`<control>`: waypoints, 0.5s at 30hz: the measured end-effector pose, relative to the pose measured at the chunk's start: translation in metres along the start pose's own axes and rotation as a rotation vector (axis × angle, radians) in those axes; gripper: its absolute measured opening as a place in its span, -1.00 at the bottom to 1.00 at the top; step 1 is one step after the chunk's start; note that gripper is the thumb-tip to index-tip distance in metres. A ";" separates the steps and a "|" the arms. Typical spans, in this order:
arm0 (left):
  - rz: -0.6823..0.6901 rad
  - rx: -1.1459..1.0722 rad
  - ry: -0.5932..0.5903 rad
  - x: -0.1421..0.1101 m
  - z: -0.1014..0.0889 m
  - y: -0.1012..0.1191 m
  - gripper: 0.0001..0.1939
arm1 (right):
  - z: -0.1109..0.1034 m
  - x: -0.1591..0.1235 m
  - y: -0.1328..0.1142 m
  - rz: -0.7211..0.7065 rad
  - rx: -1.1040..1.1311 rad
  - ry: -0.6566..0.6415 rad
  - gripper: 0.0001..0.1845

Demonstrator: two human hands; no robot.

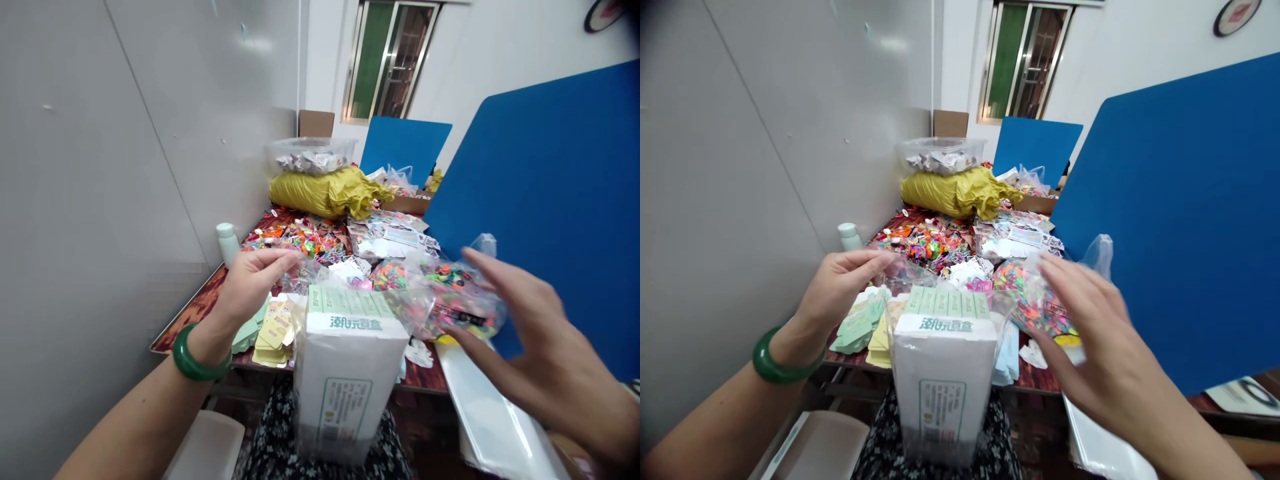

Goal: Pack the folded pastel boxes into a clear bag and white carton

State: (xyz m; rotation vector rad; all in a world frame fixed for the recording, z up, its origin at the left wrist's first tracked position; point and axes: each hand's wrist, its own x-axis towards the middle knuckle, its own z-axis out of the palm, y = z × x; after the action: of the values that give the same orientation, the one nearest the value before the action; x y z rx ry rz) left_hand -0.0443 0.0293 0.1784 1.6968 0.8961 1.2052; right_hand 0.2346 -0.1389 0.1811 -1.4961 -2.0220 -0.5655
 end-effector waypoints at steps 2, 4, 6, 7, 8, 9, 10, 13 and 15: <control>-0.005 0.012 -0.001 -0.002 -0.001 0.002 -0.82 | 0.000 0.034 -0.003 -0.143 0.040 -0.081 -0.58; -0.005 0.034 -0.007 -0.006 -0.002 0.003 -0.82 | 0.003 0.052 -0.005 -0.201 0.128 -0.129 -0.82; 0.046 0.076 -0.002 -0.010 -0.004 0.004 -0.85 | 0.005 0.055 -0.005 -0.182 0.199 -0.146 -0.90; 0.096 0.106 0.013 -0.013 -0.005 0.005 -0.87 | 0.005 0.052 -0.005 -0.169 0.212 -0.150 -0.91; 0.154 0.141 0.036 -0.017 -0.005 0.006 -0.89 | 0.006 0.048 -0.006 -0.164 0.208 -0.152 -0.91; 0.209 0.177 0.065 -0.021 -0.005 0.006 -0.90 | 0.006 0.044 -0.007 -0.166 0.188 -0.152 -0.90; 0.242 0.205 0.091 -0.026 -0.004 0.007 -0.92 | 0.005 0.041 -0.009 -0.174 0.159 -0.151 -0.90; 0.134 0.135 0.090 -0.043 -0.002 0.006 -0.90 | 0.004 0.034 -0.017 -0.170 0.064 -0.156 -0.92; -0.038 -0.065 0.024 -0.056 0.001 0.003 -0.86 | 0.005 0.031 -0.023 -0.128 0.050 -0.147 -0.89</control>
State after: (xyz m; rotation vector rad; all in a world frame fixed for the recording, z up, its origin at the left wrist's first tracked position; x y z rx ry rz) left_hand -0.0584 -0.0219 0.1614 1.6100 0.8904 1.2191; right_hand 0.2046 -0.1201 0.1978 -1.4225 -2.2405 -0.4638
